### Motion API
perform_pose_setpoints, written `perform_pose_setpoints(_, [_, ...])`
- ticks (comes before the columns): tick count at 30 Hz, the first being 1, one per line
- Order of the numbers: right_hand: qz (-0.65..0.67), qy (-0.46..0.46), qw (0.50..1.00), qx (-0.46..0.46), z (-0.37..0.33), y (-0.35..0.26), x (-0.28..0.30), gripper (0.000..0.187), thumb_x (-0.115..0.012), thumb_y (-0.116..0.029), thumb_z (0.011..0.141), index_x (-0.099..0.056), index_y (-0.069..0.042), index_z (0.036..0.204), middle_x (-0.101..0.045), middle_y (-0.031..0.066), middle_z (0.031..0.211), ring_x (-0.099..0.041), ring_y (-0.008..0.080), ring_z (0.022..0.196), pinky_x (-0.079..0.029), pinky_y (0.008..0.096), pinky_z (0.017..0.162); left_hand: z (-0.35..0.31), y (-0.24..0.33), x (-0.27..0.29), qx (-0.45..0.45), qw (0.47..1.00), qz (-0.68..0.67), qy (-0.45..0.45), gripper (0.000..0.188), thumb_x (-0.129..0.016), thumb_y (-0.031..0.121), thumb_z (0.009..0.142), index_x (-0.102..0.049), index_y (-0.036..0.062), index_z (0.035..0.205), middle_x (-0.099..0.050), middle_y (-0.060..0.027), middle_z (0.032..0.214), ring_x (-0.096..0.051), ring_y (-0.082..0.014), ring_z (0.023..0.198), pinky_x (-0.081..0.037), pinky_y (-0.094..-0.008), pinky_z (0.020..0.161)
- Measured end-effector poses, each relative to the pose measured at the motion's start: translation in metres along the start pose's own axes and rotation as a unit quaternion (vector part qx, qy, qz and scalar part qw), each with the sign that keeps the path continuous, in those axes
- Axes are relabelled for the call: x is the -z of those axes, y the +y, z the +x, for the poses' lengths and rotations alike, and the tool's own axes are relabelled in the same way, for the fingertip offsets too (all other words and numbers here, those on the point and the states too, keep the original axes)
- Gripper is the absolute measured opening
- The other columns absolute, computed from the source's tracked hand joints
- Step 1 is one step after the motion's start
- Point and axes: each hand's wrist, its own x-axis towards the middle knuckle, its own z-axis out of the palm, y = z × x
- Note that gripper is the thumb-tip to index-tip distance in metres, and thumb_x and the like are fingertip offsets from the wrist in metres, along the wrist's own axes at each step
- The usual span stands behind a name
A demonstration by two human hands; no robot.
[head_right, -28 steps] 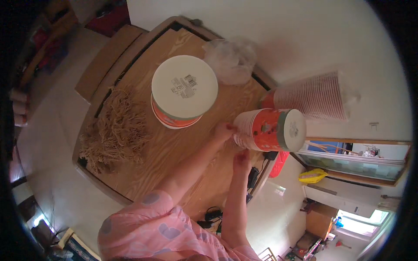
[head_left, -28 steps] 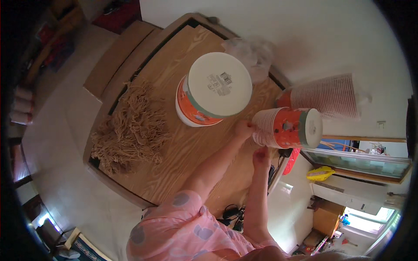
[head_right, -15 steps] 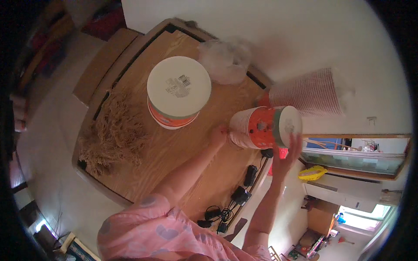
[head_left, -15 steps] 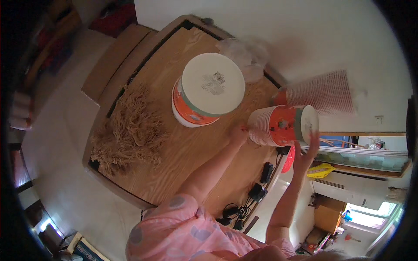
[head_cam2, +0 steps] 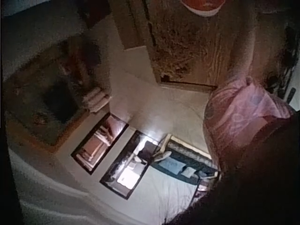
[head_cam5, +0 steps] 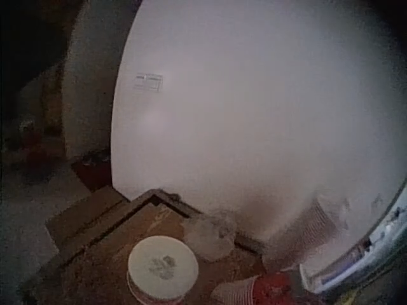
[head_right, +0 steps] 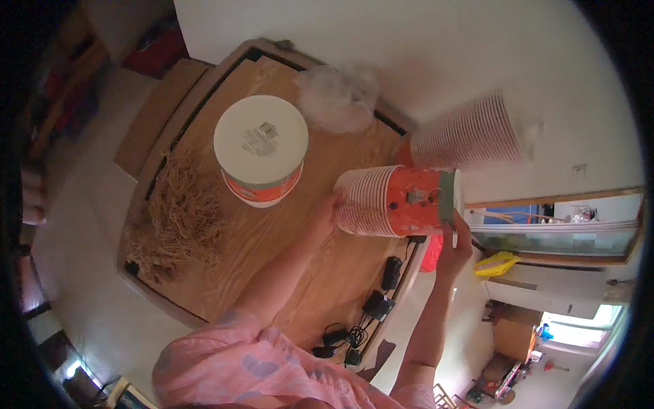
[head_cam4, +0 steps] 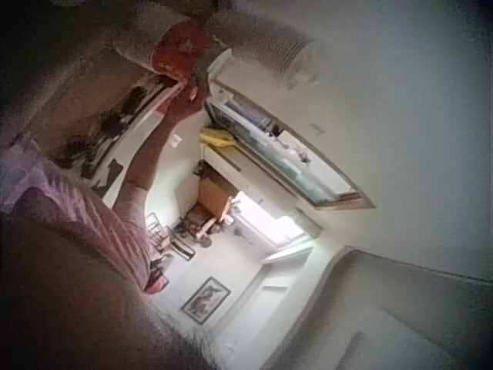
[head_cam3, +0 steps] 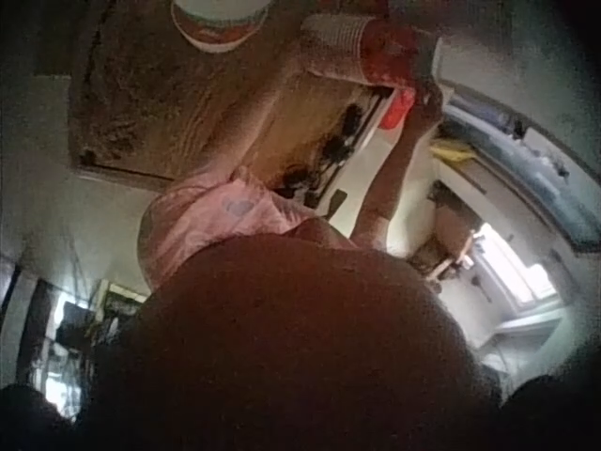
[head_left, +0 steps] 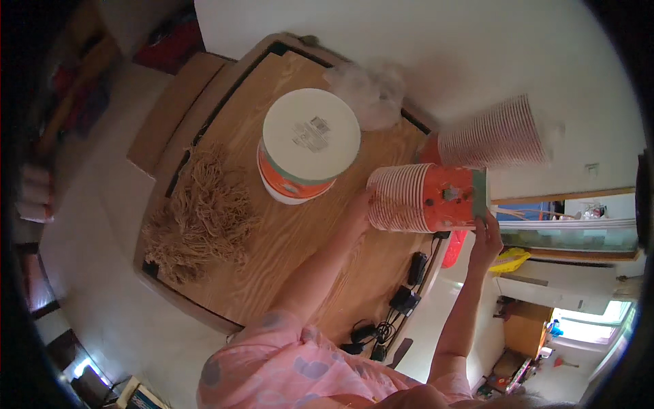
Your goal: Placing shredded paper into containers and organizing them on a table.
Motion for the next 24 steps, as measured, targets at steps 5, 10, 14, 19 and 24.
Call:
perform_pose_setpoints(5, [0.155, 0.028, 0.98, -0.121, -0.017, 0.061, -0.012, 0.029, -0.057, -0.008, 0.08, -0.053, -0.002, 0.108, -0.055, 0.0032, 0.102, -0.05, 0.0115, 0.093, -0.038, 0.025, 0.083, -0.086, 0.05, -0.022, 0.027, 0.998, 0.029, -0.053, 0.022, -0.052, 0.014, 0.084, -0.052, 0.0005, 0.101, -0.059, -0.0099, 0.092, -0.06, -0.0161, 0.078, -0.051, -0.0285, 0.071])
perform_pose_setpoints(10, [0.073, 0.016, 0.991, -0.111, -0.027, 0.066, -0.029, 0.033, -0.057, -0.013, 0.082, -0.048, -0.003, 0.112, -0.054, 0.0034, 0.1, -0.049, 0.0102, 0.093, -0.038, 0.0241, 0.081, -0.097, 0.049, -0.015, 0.03, 0.989, 0.133, -0.051, 0.026, -0.062, 0.013, 0.077, -0.055, -0.0002, 0.098, -0.06, -0.009, 0.088, -0.059, -0.0166, 0.076, -0.05, -0.0295, 0.066])
perform_pose_setpoints(14, [0.082, 0.043, 0.99, -0.105, -0.027, 0.065, -0.033, 0.029, -0.061, -0.014, 0.079, -0.051, -0.002, 0.104, -0.055, 0.0041, 0.093, -0.049, 0.0119, 0.087, -0.038, 0.0255, 0.078, -0.096, 0.04, -0.008, -0.003, 0.98, 0.195, -0.038, 0.024, -0.066, 0.02, 0.075, -0.06, 0.0025, 0.089, -0.062, -0.0037, 0.079, -0.058, -0.0118, 0.068, -0.046, -0.0257, 0.059])
perform_pose_setpoints(19, [0.07, 0.052, 0.986, -0.141, -0.024, 0.071, -0.034, 0.029, -0.062, -0.015, 0.078, -0.052, -0.002, 0.102, -0.056, 0.0036, 0.091, -0.05, 0.0127, 0.086, -0.039, 0.0269, 0.078, -0.099, 0.038, -0.021, -0.007, 0.989, 0.146, -0.017, 0.028, -0.07, 0.012, 0.07, -0.058, 0.0016, 0.094, -0.061, -0.0065, 0.085, -0.059, -0.0142, 0.072, -0.05, -0.0292, 0.066])
perform_pose_setpoints(24, [0.099, 0.047, 0.987, -0.119, -0.023, 0.067, -0.035, 0.031, -0.062, -0.014, 0.077, -0.052, -0.002, 0.104, -0.055, 0.0032, 0.091, -0.049, 0.0121, 0.086, -0.039, 0.0267, 0.079, -0.093, 0.031, -0.009, -0.028, 0.984, 0.175, -0.02, 0.028, -0.07, 0.012, 0.07, -0.059, 0.002, 0.094, -0.062, -0.0064, 0.084, -0.059, -0.0141, 0.072, -0.05, -0.029, 0.064])
